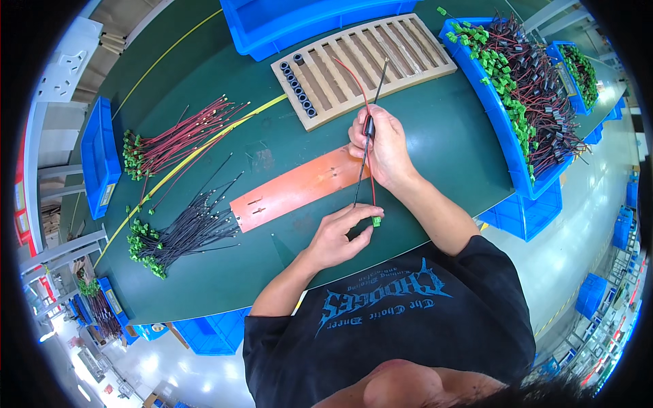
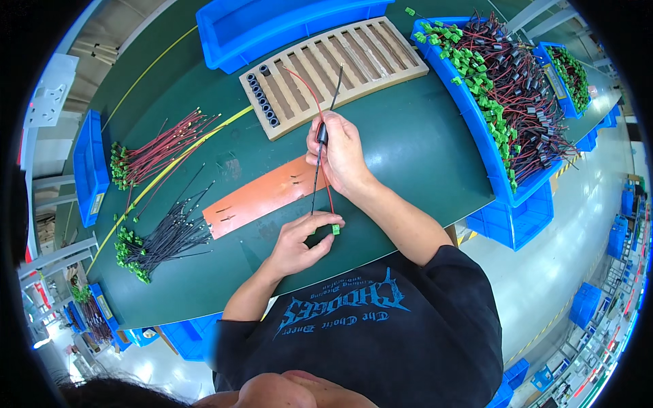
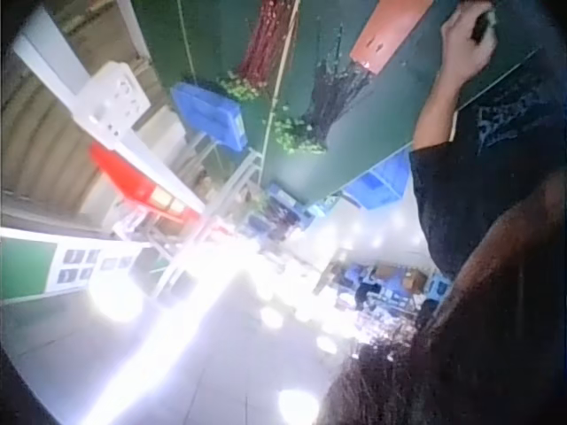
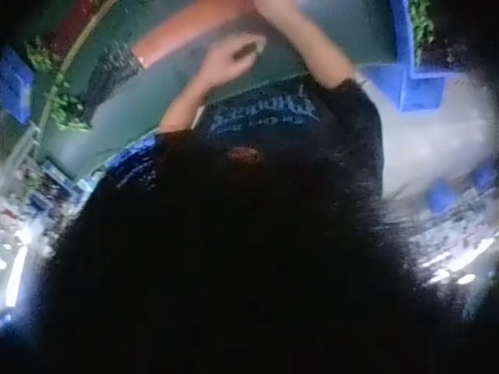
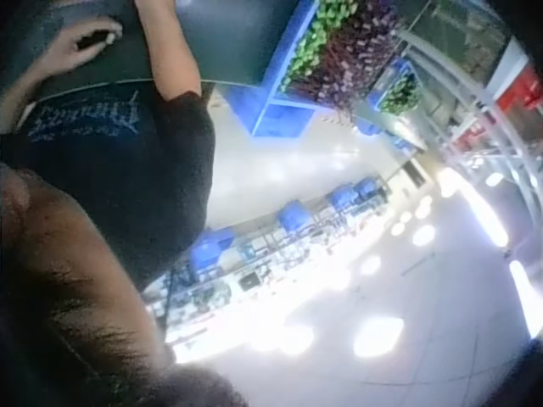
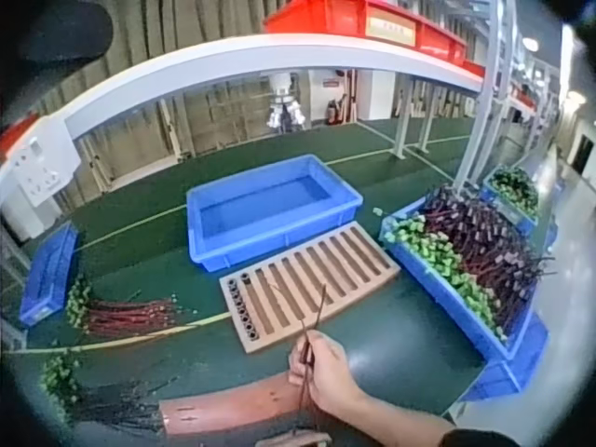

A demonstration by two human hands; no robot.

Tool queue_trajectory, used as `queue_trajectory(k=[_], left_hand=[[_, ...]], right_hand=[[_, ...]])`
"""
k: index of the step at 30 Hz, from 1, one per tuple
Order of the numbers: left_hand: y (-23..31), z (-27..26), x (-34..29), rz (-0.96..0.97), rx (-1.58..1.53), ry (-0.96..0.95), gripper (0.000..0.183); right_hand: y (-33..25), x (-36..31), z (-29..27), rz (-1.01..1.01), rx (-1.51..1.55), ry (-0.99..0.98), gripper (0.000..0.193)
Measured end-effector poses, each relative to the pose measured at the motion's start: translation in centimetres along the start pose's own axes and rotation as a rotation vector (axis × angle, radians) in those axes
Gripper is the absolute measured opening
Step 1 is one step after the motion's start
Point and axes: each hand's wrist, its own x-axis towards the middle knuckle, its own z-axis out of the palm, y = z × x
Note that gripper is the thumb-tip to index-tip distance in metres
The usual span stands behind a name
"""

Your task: The person assembles wire harnesses by hand at a factory workstation. They pick up black and red wires with green connectors, align them on a copper jig, and secure them with a black cylindrical component. The person repeats this process for multiple wires, placing the finished harnesses into a blue bin.

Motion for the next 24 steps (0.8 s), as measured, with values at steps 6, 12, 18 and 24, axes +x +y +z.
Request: queue_trajectory(k=[6,12,18,24], left_hand=[[-1.2,0.3,-0.6,0.01,-0.215,0.163,0.019],[-1.4,0.7,-1.0,0.012,-0.151,0.397,0.022],[-0.8,0.0,-1.1,-0.015,-0.267,0.101,0.035],[-0.7,0.1,-1.2,-0.039,-0.408,0.038,0.03]], right_hand=[[0.1,1.6,-1.2,-0.107,-0.247,0.05,0.037],[-0.7,2.1,-2.1,-0.153,-0.297,0.043,0.039],[-0.3,2.5,-2.6,-0.16,-0.398,0.003,0.042],[0.5,1.8,-2.3,-0.125,-0.341,-0.131,0.043]])
